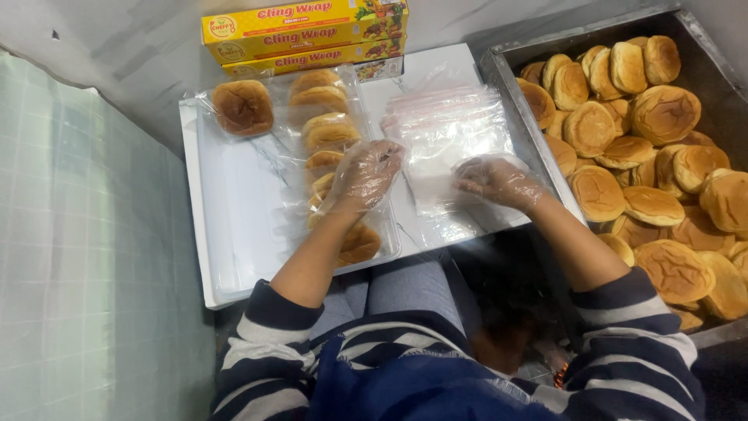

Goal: Packing burger buns into plastic sleeves from a large metal tray in a bakery production area.

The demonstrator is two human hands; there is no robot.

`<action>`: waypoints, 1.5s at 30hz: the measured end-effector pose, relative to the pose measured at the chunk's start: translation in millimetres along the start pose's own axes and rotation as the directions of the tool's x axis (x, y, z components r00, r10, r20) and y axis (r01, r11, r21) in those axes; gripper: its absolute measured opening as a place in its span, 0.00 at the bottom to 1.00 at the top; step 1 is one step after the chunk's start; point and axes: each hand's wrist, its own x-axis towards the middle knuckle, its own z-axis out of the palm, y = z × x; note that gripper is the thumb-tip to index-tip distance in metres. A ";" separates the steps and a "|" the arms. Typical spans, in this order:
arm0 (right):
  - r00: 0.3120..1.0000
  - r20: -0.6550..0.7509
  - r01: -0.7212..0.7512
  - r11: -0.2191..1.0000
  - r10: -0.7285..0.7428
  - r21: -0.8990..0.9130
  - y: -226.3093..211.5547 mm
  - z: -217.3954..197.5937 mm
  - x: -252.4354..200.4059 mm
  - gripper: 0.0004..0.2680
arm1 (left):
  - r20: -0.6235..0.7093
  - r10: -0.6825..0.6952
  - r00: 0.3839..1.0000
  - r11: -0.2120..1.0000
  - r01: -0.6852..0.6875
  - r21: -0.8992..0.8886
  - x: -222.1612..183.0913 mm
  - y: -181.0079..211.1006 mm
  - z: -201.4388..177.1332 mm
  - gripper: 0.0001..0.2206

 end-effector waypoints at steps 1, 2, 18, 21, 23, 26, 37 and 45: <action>0.996 -0.085 0.035 0.999 -0.032 0.027 4.7 -3.4 1.6 0.08 | 0.030 -0.007 1.000 1.000 0.008 -0.020 -1.5 0.7 -0.5 0.10; 0.983 -0.171 0.071 0.996 -0.061 0.053 9.3 -7.3 3.6 0.08 | 0.060 -0.013 0.998 0.999 0.016 -0.039 -2.2 1.5 -1.3 0.11; 0.998 0.030 -0.025 0.838 0.050 -0.545 44.7 -71.5 163.2 0.25 | 0.134 -0.045 0.990 0.947 0.085 -0.310 1.8 -0.5 6.0 0.10; 0.985 -0.104 -0.162 0.928 0.134 -0.335 13.4 -83.8 130.6 0.22 | 0.036 0.019 0.999 0.929 -0.005 -0.370 4.5 -11.0 13.4 0.08; 0.922 -0.287 -0.176 0.942 0.259 0.287 1.4 -90.6 107.4 0.11 | 0.051 -0.007 0.999 0.928 0.025 -0.371 4.5 -8.6 11.9 0.08; 0.872 -0.419 -0.121 0.940 0.254 0.319 -28.9 -101.1 65.5 0.09 | 0.146 -0.080 0.986 0.898 0.135 -0.418 -0.1 2.2 4.2 0.11; 0.678 -0.734 0.637 0.460 0.047 0.618 -6.2 -98.9 13.1 0.03 | 0.171 -0.022 0.985 0.788 0.123 -0.603 -0.1 10.1 30.5 0.07; 0.928 -0.343 0.363 -0.549 0.144 0.753 -12.1 -64.5 -10.5 0.08 | 0.717 -0.118 0.687 0.145 0.727 -0.672 -4.3 58.1 36.7 0.32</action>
